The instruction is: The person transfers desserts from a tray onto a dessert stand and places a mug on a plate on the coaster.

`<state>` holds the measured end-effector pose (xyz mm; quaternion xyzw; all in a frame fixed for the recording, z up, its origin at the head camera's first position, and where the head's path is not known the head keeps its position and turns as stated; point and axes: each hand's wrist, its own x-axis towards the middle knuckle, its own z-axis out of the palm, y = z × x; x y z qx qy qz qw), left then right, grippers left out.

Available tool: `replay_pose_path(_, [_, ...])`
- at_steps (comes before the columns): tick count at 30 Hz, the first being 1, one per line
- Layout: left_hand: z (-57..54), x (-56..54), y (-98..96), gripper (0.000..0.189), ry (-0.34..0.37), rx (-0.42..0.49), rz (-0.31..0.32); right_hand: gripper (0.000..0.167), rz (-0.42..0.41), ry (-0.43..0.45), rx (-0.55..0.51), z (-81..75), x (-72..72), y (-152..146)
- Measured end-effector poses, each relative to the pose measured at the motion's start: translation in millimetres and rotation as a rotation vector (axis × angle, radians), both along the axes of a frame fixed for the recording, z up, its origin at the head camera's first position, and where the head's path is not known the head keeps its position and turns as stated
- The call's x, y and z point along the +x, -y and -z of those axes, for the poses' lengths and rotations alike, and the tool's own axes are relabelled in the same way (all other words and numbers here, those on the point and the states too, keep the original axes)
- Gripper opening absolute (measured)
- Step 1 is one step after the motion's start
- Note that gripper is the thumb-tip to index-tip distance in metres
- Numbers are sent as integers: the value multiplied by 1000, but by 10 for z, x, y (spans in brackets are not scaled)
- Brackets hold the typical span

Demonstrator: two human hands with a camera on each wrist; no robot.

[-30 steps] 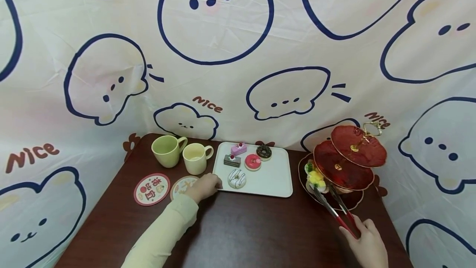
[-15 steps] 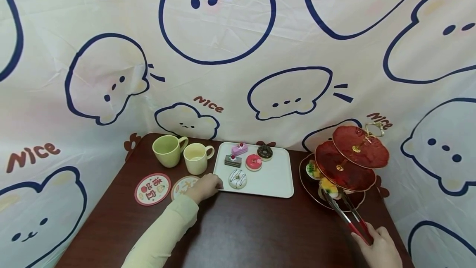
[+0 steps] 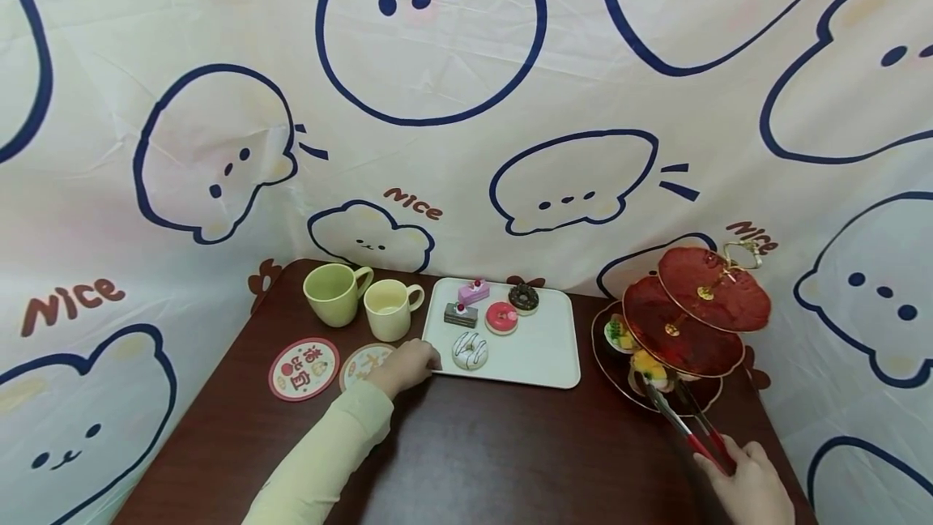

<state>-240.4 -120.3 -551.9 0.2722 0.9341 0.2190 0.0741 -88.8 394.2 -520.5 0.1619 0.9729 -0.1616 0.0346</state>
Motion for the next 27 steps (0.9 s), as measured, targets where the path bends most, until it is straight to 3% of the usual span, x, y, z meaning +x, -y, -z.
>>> replay_pose_path(10, [4,-3,-14,15,10,-5,-14,81,19,77,8,-36,-6,5])
replay_pose_path(27, [-28,24,-8,14,-8,3,-18,87,13,78,25,-94,18,10])
